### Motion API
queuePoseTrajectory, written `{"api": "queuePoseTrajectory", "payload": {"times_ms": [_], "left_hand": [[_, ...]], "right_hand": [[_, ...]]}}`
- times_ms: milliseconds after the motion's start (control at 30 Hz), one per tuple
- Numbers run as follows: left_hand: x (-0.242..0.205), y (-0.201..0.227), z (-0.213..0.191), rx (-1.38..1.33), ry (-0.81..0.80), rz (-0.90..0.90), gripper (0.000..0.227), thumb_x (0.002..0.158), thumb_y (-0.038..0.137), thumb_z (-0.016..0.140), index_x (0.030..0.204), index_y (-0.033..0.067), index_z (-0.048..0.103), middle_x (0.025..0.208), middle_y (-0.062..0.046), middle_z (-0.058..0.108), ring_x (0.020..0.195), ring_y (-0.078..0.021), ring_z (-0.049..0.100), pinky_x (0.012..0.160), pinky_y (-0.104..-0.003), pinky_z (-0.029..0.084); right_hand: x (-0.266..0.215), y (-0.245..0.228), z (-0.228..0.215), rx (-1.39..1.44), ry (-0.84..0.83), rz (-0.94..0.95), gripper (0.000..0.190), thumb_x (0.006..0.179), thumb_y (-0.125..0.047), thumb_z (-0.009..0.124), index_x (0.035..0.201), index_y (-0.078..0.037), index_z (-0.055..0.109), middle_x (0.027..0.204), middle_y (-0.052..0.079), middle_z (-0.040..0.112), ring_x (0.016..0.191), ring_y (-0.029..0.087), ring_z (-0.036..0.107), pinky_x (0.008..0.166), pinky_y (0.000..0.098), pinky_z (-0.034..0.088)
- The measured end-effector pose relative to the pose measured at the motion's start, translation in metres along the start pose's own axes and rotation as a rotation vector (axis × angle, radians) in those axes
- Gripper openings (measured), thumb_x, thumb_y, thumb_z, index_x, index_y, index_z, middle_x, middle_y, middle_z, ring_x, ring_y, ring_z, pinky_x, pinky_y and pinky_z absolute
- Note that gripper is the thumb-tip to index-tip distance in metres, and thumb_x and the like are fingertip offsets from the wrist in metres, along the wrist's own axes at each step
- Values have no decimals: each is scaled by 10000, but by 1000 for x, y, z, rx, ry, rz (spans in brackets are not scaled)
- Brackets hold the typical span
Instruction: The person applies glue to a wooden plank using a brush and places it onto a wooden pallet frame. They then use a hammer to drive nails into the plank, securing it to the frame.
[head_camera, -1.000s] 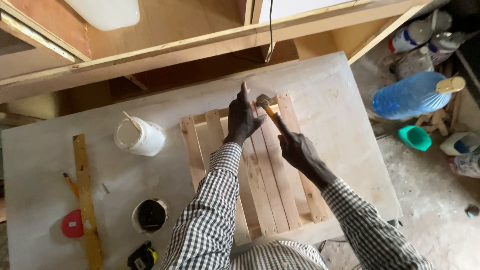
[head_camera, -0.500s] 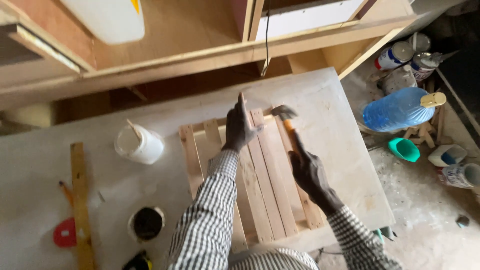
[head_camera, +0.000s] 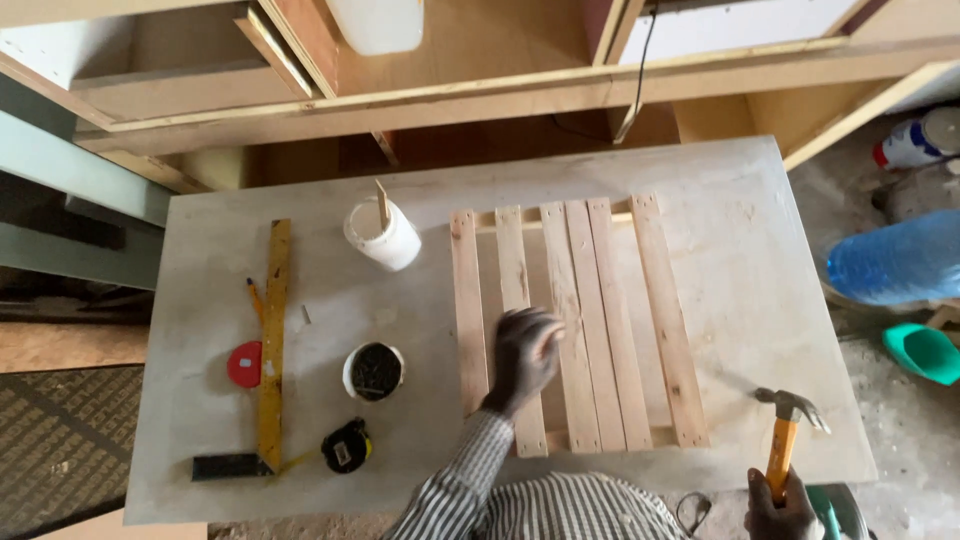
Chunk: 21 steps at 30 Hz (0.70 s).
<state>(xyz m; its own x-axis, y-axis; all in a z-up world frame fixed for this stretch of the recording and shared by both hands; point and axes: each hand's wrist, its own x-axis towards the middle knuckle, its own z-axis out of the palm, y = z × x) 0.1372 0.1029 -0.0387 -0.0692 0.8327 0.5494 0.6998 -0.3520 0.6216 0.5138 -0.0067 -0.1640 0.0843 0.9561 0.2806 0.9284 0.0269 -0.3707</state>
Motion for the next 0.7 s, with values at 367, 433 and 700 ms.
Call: {"api": "queuePoseTrajectory", "payload": {"times_ms": [367,433,700], "left_hand": [[-99,-76,-141,628,47,-767,136,710,155,565,804,193,655,808,-86,653,697,-327,599,577,-447,431],[-111,-85,-131,830,-136,-774,252,789,143,476,975,183,641,856,-123,620,748,-338,590,576,-454,442],[-113,-94,-133,975,-172,-830,49,729,176,626,755,207,655,646,-23,598,659,-265,639,551,-374,498]], "right_hand": [[12,-18,19,12,-314,695,370,857,-411,527,848,-42,518,732,262,588,724,472,536,643,474,403],[-36,80,82,314,-81,301,192,857,-177,518,976,-28,494,878,158,512,813,318,467,726,397,355],[-8,-9,17,349,-7,500,331,752,-203,632,1043,-55,578,621,229,521,602,392,540,555,454,405]]}}
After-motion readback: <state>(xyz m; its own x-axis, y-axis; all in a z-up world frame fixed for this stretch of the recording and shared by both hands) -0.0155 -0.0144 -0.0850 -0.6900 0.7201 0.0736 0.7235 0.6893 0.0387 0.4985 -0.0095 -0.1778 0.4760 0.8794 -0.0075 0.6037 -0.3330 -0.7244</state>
